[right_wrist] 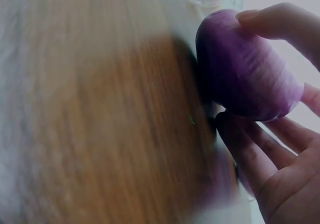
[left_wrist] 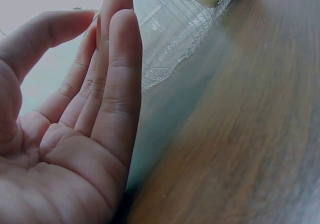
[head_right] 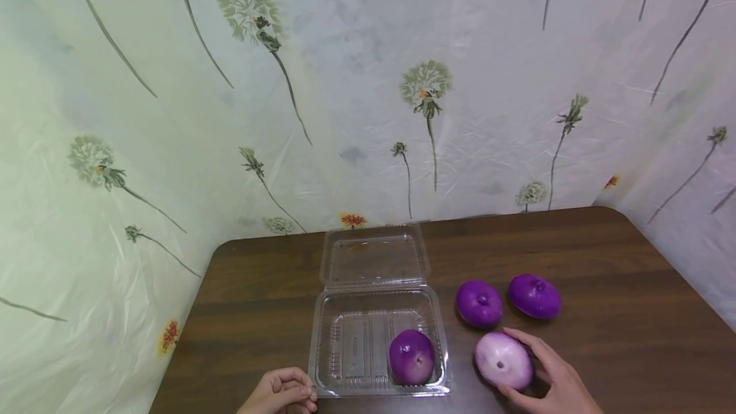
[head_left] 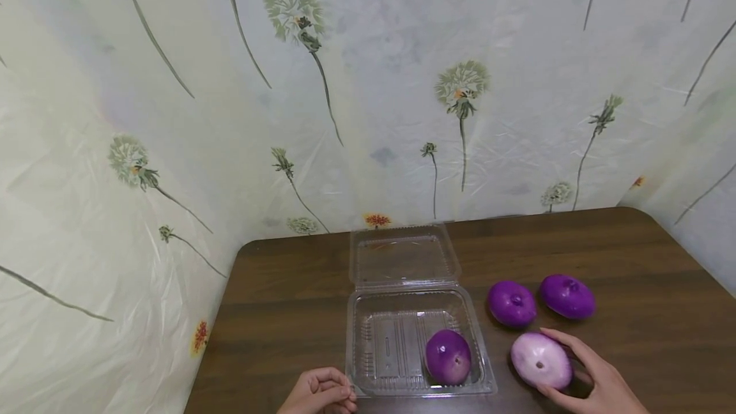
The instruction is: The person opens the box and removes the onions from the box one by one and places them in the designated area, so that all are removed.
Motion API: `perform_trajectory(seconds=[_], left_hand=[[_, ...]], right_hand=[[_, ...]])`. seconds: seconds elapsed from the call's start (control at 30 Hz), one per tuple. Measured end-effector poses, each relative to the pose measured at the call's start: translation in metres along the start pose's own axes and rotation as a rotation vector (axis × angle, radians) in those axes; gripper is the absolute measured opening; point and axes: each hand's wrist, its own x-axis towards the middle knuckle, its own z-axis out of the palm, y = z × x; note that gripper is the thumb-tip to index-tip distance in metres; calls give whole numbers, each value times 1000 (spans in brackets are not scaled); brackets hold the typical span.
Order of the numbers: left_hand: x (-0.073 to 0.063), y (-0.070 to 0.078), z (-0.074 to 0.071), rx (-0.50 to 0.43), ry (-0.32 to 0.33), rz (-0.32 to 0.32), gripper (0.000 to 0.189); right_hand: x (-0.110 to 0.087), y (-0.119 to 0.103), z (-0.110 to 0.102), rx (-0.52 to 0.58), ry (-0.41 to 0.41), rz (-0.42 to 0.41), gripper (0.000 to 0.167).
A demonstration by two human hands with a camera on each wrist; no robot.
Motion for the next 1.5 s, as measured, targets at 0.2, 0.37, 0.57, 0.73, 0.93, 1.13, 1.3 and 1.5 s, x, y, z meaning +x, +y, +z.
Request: perform_trajectory(seconds=[0.2,0.37,0.57,0.73,0.93,1.13,1.3,1.5], left_hand=[[-1,1,-1,-16,-2,-4,13],[-1,0,0,-19,4,-11,12],[0,0,0,-8,-2,-5,12],[0,0,-1,-15,-5,0,13],[0,-1,-1,-27,-11,3,13],[0,-1,-1,-13,-11,6,14],[0,-1,-1,-11,-16,14,14],[0,0,0,-2,-19,22,13]], right_hand=[[0,0,0,16,9,-16,93],[1,1,-2,31,21,-71,95],[1,-3,-6,39,16,-73,95],[5,-7,-13,41,47,-122,96],[13,-13,-21,18,90,-178,90],[22,-22,-28,-39,78,-182,85],[33,-35,-31,-105,51,-255,81],[53,-47,-29,-120,10,-390,82]])
